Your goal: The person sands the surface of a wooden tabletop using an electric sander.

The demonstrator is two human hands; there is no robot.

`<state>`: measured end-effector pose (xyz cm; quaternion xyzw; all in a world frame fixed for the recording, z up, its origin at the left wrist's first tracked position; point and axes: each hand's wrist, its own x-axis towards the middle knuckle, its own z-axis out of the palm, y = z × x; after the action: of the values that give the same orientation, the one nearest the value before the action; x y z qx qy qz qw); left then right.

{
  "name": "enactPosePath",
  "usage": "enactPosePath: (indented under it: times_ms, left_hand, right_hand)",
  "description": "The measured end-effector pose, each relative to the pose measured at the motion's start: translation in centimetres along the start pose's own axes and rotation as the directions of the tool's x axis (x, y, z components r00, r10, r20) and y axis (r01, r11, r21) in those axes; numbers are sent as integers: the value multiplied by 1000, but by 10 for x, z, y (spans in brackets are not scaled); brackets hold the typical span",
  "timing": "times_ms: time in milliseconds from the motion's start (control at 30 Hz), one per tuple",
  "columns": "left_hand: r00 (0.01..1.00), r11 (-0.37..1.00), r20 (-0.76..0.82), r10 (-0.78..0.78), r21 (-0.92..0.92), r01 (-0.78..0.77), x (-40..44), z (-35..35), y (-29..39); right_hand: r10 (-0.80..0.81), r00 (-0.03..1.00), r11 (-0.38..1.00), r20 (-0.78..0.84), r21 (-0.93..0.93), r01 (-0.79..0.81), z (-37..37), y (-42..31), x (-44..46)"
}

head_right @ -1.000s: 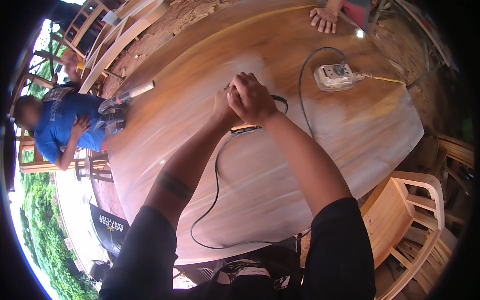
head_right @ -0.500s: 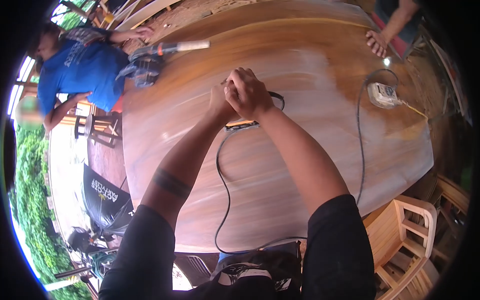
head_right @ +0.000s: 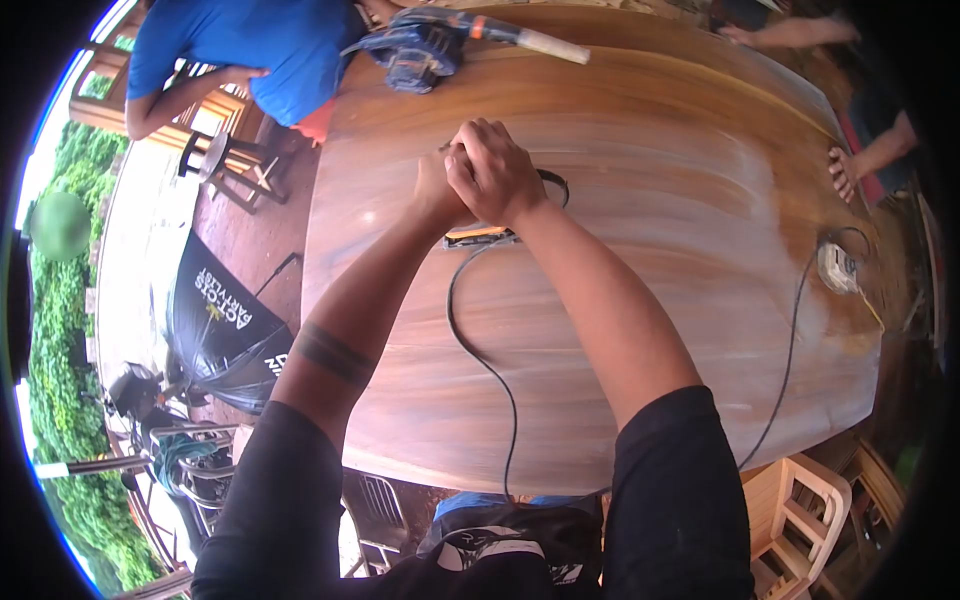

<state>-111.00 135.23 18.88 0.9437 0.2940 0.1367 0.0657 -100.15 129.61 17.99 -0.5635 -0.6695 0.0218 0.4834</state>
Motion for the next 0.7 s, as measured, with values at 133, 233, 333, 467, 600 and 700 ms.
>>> enactPosePath:
  times_ms: [133,233,333,467,600,700]
  left_hand:
    - [999,999,2,-49,10,49,-23,-19,-45]
    - [997,996,50,-60,75,56,-39,-35,-79]
    - [997,987,42,-63,151,56,-54,-41,-117]
    - [998,992,-44,-46,118,50,-77,-51,-166]
    - [993,986,63,-96,145,86,-95,-66,-205]
    - [995,982,-11,-98,163,98,-117,-78,-222]
  right_hand:
    - [-32,999,999,16,31,31,47,-21,18]
    - [-48,999,998,12,40,47,85,-34,30]
    - [-63,998,997,8,40,62,120,-50,43]
    - [-82,997,995,3,53,82,163,-71,59]
    - [-100,995,991,-29,92,102,199,-93,70]
    - [-111,994,988,-13,108,112,226,-109,77]
